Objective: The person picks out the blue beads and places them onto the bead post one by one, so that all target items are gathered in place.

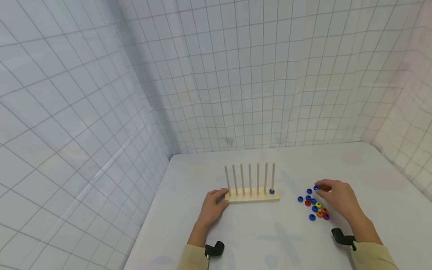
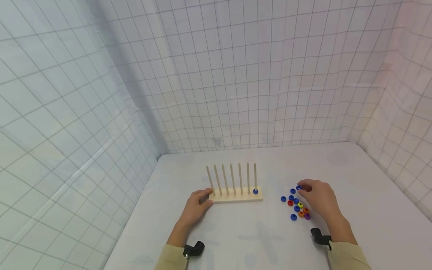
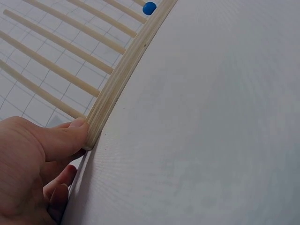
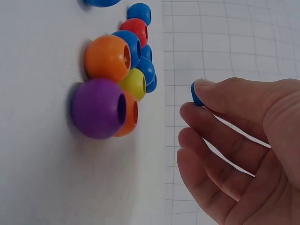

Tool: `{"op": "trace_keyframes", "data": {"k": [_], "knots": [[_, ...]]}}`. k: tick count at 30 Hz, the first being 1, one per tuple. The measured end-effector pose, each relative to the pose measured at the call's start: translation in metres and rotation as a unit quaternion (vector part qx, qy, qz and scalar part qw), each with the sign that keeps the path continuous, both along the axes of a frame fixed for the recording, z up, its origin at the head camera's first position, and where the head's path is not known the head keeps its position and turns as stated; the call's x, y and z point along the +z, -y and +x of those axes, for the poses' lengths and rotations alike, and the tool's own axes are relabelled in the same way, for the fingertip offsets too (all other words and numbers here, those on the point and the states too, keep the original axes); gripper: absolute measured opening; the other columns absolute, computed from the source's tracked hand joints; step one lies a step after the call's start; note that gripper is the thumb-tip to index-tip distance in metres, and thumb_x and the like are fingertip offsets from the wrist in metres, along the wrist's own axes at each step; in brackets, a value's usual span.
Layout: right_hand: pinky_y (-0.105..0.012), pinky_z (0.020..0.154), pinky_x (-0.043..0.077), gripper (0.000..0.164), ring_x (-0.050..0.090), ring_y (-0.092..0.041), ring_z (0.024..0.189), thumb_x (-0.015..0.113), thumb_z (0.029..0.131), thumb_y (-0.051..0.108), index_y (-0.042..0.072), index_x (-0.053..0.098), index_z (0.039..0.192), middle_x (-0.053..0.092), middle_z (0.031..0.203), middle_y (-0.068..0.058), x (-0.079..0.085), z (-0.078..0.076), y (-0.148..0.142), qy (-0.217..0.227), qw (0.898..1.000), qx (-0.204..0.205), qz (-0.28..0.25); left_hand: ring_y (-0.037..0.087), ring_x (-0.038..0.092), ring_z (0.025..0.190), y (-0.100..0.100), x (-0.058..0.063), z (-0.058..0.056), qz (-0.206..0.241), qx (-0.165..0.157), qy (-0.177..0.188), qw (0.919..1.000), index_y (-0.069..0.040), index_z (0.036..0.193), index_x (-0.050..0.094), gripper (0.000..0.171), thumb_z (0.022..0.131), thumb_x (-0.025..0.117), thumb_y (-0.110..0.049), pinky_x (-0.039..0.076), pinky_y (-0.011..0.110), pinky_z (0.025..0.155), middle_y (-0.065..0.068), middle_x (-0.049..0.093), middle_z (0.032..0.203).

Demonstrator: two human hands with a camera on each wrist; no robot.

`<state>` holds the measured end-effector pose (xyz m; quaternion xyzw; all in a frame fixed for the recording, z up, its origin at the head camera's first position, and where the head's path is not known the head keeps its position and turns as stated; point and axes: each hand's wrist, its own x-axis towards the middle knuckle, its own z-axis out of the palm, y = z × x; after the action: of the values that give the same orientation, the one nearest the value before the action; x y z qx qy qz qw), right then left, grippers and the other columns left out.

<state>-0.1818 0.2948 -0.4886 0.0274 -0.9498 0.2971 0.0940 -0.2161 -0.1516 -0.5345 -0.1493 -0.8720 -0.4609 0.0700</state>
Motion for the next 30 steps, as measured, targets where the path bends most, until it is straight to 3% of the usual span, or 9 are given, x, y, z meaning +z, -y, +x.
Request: {"op": "trace_keyframes", "data": {"k": [9,18,26,30], "knots": [[-0.048,0.073,0.054,0.03,0.062,-0.028,0.084,0.076,0.09,0.017,0.005,0.072,0.117,0.071,0.097,-0.01,0.009,0.001,0.01,-0.003,1.0,-0.005,0.004,0.039,0.05,0.125,0.0,0.002,0.001,-0.004,0.008,0.01,0.9999,-0.009,0.127,0.07,0.039,0.089,0.075,-0.008,0.037,0.061,0.104,0.017,0.062,0.126],[-0.033,0.065,0.048,0.028,0.061,-0.022,0.079,0.076,0.09,0.02,0.008,0.072,0.116,0.071,0.094,-0.006,0.014,0.001,0.019,-0.009,1.0,-0.002,0.001,0.039,0.05,0.124,0.0,-0.002,-0.001,0.002,-0.001,-0.001,1.0,-0.008,0.127,0.07,0.04,0.087,0.075,-0.006,0.037,0.058,0.104,0.015,0.063,0.125],[-0.042,0.071,0.05,0.026,0.062,-0.024,0.083,0.077,0.09,0.02,0.01,0.072,0.114,0.071,0.092,-0.003,0.02,0.0,0.028,-0.017,1.0,0.003,-0.001,0.04,0.05,0.123,0.0,-0.002,0.001,-0.006,0.001,-0.008,0.9999,-0.007,0.126,0.07,0.039,0.087,0.075,-0.006,0.037,0.061,0.103,0.016,0.063,0.126],[-0.041,0.07,0.051,0.026,0.063,-0.024,0.083,0.077,0.09,0.02,0.01,0.072,0.113,0.072,0.092,-0.003,0.023,0.0,0.033,-0.024,1.0,0.001,-0.001,0.039,0.049,0.126,-0.001,0.0,0.002,-0.002,0.006,0.004,1.0,-0.008,0.127,0.07,0.039,0.089,0.074,-0.007,0.036,0.06,0.104,0.015,0.062,0.128]]}}
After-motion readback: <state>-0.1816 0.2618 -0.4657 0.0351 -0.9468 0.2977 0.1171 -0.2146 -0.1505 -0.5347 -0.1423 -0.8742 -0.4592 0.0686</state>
